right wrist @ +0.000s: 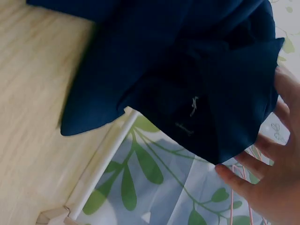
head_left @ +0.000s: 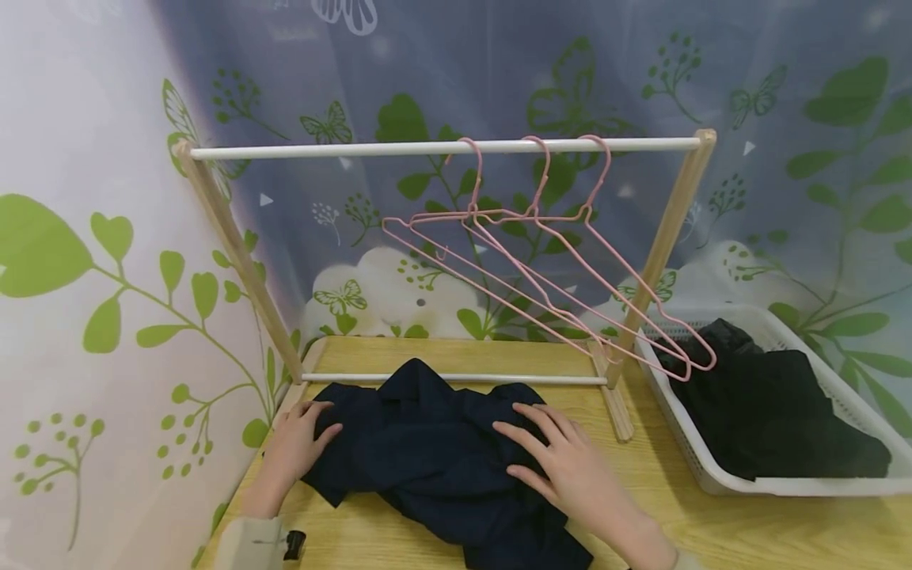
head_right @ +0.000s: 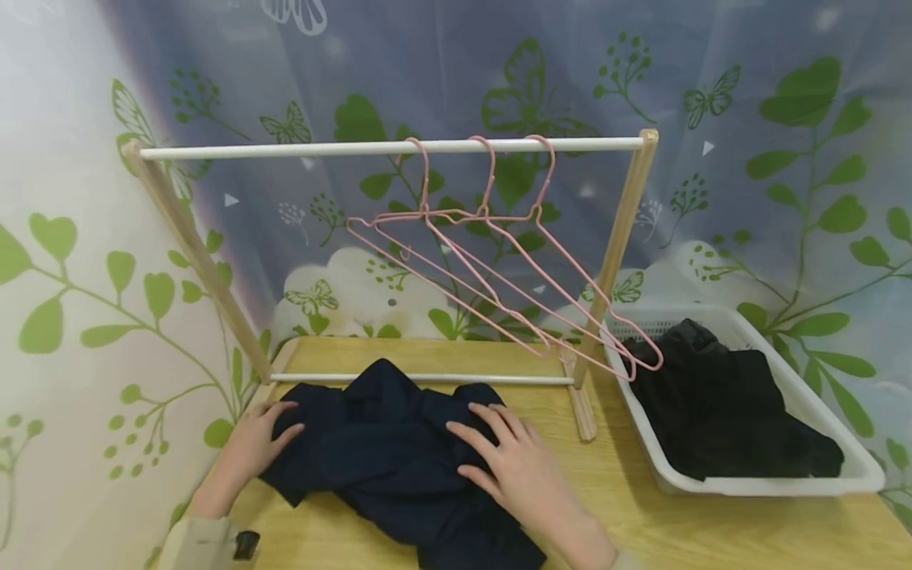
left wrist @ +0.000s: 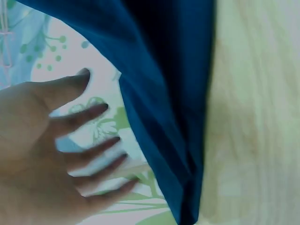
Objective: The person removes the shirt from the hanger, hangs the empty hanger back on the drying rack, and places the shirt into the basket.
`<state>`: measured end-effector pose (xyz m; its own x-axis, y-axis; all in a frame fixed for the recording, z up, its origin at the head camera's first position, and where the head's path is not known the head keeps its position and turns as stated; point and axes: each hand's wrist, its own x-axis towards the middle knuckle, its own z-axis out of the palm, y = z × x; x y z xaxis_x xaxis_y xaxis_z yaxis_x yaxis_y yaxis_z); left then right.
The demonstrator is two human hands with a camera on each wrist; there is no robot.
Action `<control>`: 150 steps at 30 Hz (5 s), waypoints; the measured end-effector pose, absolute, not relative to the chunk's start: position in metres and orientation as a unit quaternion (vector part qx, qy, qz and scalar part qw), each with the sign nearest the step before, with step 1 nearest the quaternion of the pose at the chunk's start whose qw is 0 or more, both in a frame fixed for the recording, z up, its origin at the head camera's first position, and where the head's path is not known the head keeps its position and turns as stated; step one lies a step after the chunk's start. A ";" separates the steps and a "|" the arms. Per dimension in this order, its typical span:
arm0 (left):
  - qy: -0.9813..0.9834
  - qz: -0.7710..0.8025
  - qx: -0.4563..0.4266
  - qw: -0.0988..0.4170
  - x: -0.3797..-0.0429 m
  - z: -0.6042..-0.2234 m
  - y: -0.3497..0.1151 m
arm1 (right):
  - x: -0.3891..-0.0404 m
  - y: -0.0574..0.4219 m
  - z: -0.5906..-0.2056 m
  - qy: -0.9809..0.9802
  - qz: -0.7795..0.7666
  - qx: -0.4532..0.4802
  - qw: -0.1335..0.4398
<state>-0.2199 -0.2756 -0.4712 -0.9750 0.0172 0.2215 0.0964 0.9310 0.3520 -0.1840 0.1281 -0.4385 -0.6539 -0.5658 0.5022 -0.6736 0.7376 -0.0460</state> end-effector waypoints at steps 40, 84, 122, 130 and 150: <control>-0.903 -0.269 -0.329 0.057 -0.213 -0.436 -0.157 | -0.164 0.164 -0.469 -0.919 0.171 0.350 -0.069; -0.924 -0.179 -0.316 -0.123 -0.206 -0.459 -0.143 | -0.177 0.155 -0.483 -0.922 0.181 0.339 -0.043; -0.952 0.012 -0.266 0.149 -0.220 -0.452 -0.065 | -0.211 0.152 -0.461 -0.951 -0.002 0.226 0.213; -0.919 -0.032 -0.298 0.258 -0.206 -0.421 -0.038 | -0.182 0.190 -0.424 -0.903 0.017 0.232 0.360; -0.880 -0.112 -0.327 0.326 -0.215 -0.408 0.079 | -0.160 0.284 -0.406 -0.860 0.061 0.127 0.490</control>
